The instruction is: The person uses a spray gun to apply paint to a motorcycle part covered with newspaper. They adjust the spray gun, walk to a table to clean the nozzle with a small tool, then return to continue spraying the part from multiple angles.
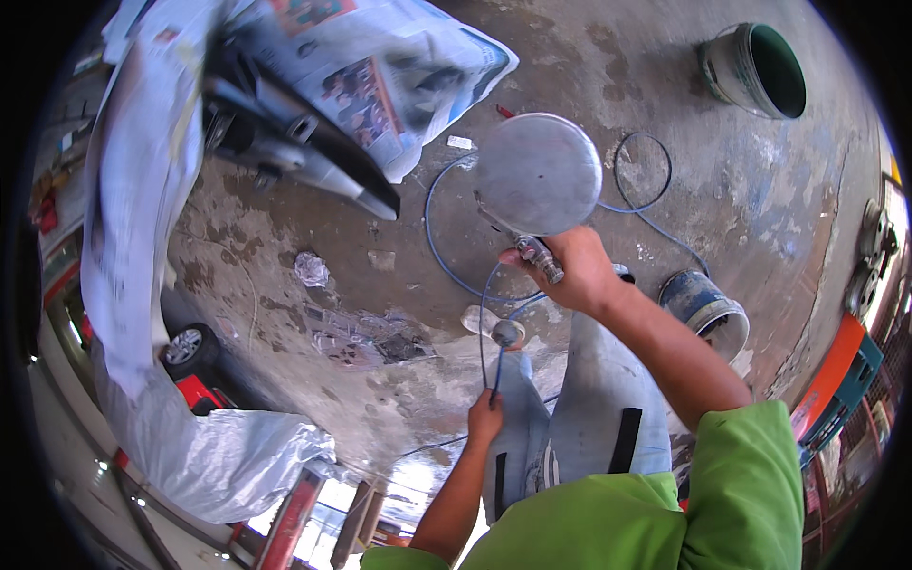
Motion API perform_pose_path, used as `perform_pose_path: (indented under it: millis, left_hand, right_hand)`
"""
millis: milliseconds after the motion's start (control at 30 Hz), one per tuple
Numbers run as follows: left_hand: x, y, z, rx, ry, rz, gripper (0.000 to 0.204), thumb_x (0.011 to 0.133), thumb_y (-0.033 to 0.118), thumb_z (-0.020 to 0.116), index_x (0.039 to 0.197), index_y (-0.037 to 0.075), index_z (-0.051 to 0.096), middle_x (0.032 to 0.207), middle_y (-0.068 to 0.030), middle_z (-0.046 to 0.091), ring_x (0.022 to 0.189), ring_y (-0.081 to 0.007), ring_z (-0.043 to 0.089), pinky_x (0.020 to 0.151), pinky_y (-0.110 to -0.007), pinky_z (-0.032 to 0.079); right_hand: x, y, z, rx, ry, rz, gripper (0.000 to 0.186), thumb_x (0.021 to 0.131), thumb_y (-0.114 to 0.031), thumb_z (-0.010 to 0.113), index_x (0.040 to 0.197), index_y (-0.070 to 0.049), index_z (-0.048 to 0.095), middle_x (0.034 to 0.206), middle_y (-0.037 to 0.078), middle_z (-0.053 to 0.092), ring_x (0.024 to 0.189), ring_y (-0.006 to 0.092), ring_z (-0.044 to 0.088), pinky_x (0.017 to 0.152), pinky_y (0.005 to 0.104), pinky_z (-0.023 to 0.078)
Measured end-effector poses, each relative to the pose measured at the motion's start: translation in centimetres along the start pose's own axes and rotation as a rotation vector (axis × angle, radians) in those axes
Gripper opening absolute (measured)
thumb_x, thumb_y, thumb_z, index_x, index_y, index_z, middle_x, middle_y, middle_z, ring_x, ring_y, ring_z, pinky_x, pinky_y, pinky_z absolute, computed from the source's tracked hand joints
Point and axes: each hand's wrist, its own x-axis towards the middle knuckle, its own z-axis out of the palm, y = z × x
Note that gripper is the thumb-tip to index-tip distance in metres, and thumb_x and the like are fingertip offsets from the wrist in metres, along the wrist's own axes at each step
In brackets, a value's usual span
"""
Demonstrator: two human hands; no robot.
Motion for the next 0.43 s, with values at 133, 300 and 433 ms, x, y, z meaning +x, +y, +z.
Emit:
perform_pose_path:
  millis: [133,300,433]
  left_hand:
    - [-0.5,-6.0,-2.1,-0.045,0.082,0.034,0.023,0.101,0.026,0.060,0.108,0.005,0.065,0.095,-0.0236,0.071,0.092,-0.0465,0.068,0.078,-0.050,0.054]
    - [-0.6,-14.7,-3.2,-0.046,0.172,0.162,0.027,0.099,0.025,0.062,0.114,0.003,0.065,0.109,-0.0225,0.068,0.103,-0.0454,0.065,0.088,-0.050,0.052]
    - [-0.5,-19.9,-3.9,-0.095,0.110,0.120,0.029,0.098,0.028,0.064,0.111,0.002,0.066,0.108,-0.0240,0.069,0.103,-0.0443,0.065,0.089,-0.048,0.052]
  right_hand:
    - [-3.8,-3.4,6.0,0.051,0.038,0.005,0.060,0.092,-0.021,0.077,0.146,-0.011,0.052,0.138,0.022,0.061,0.123,0.0378,0.064,0.101,0.0358,0.047]
    - [-8.1,-8.0,13.0,0.028,0.041,0.124,0.062,0.090,-0.032,0.078,0.147,-0.025,0.056,0.113,0.010,0.072,0.121,0.0344,0.054,0.112,0.0483,0.033]
    - [-9.7,-11.2,17.0,0.058,0.021,0.242,0.060,0.094,-0.039,0.074,0.148,-0.020,0.055,0.082,0.007,0.076,0.110,0.0272,0.063,0.115,0.0477,0.024]
